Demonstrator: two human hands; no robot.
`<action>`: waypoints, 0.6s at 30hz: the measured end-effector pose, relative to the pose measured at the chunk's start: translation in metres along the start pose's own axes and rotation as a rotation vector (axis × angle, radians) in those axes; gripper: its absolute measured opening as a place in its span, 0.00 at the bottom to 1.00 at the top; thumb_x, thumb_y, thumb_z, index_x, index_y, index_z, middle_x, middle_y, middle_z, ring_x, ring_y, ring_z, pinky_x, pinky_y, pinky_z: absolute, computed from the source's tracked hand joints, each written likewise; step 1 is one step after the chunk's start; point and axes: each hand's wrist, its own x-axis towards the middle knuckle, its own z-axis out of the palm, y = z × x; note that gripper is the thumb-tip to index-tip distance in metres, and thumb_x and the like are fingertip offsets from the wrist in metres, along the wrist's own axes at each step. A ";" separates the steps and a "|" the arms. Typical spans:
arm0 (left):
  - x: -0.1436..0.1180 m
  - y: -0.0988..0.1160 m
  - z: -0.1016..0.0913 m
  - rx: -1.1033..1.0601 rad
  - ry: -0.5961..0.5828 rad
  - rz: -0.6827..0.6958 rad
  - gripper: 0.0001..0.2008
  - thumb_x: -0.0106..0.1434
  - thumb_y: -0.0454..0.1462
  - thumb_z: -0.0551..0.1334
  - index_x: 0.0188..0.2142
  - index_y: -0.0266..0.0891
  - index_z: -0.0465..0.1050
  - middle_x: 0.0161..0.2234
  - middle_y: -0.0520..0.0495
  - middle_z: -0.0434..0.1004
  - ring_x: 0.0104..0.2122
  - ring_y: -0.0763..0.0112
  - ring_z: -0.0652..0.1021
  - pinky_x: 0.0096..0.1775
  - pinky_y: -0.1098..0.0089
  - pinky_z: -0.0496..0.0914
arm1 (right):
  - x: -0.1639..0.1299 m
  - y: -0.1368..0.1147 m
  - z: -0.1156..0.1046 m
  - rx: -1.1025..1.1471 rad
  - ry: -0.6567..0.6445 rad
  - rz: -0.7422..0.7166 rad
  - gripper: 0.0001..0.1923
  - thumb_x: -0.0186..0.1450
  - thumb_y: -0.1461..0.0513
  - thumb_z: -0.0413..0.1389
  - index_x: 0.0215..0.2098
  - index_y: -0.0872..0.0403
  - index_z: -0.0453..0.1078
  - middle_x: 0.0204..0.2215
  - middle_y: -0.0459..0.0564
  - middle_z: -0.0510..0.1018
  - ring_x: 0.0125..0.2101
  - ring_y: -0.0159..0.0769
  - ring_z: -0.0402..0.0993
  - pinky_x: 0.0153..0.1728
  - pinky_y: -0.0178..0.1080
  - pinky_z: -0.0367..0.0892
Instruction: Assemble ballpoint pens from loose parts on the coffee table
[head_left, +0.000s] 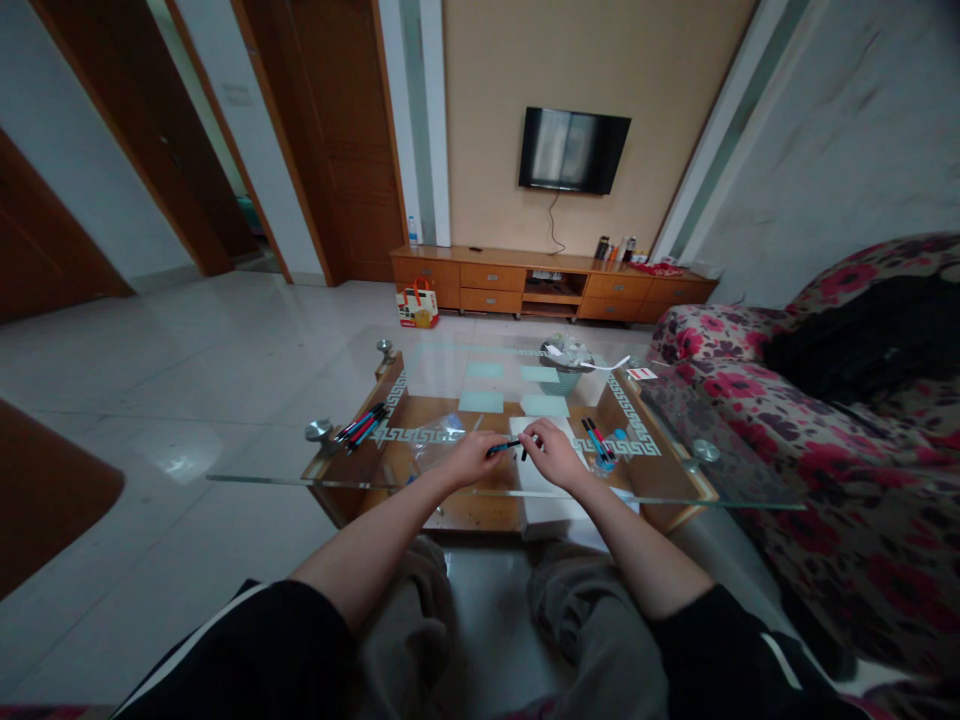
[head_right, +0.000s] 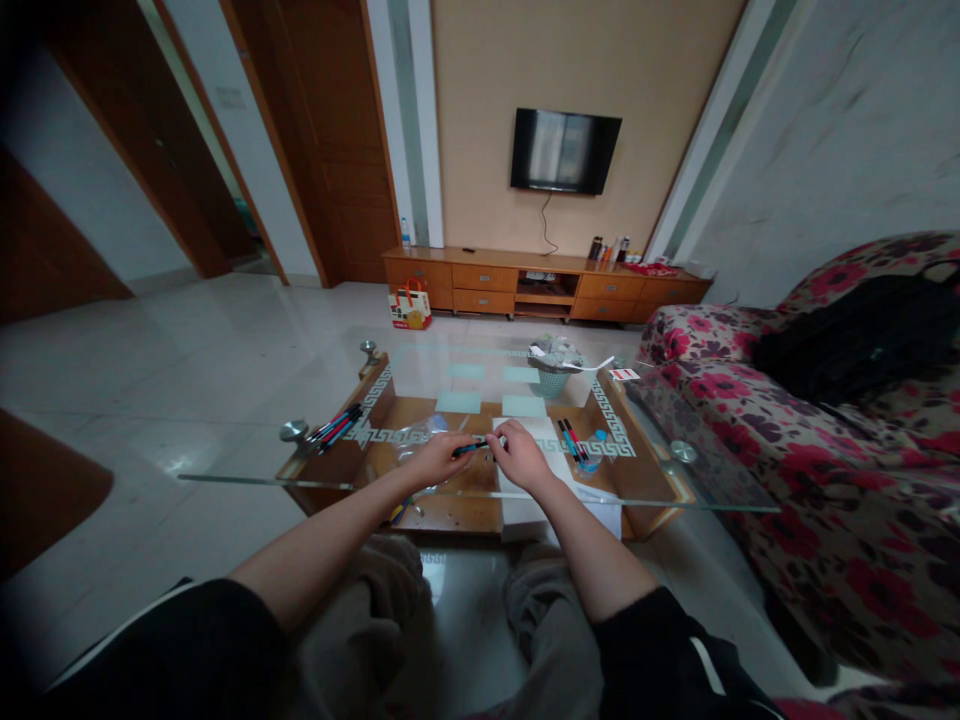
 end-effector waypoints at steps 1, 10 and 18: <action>0.000 0.000 0.000 -0.003 0.000 0.001 0.13 0.65 0.32 0.57 0.45 0.40 0.78 0.36 0.47 0.80 0.35 0.68 0.76 0.38 0.71 0.66 | 0.000 0.000 0.000 -0.001 0.001 0.001 0.12 0.71 0.56 0.52 0.33 0.52 0.70 0.33 0.49 0.71 0.32 0.35 0.69 0.35 0.36 0.65; 0.000 0.000 0.000 -0.018 0.001 -0.007 0.13 0.64 0.32 0.57 0.44 0.40 0.78 0.35 0.47 0.80 0.34 0.69 0.76 0.37 0.72 0.65 | 0.000 -0.001 -0.001 -0.026 0.007 0.029 0.12 0.70 0.56 0.53 0.32 0.53 0.69 0.33 0.48 0.72 0.31 0.34 0.68 0.35 0.36 0.64; 0.000 -0.001 0.001 -0.006 -0.009 -0.003 0.11 0.65 0.32 0.57 0.42 0.40 0.78 0.35 0.47 0.79 0.34 0.69 0.76 0.36 0.72 0.64 | 0.000 -0.002 -0.001 -0.012 0.020 0.017 0.11 0.71 0.57 0.52 0.33 0.53 0.70 0.33 0.49 0.72 0.32 0.35 0.68 0.36 0.37 0.63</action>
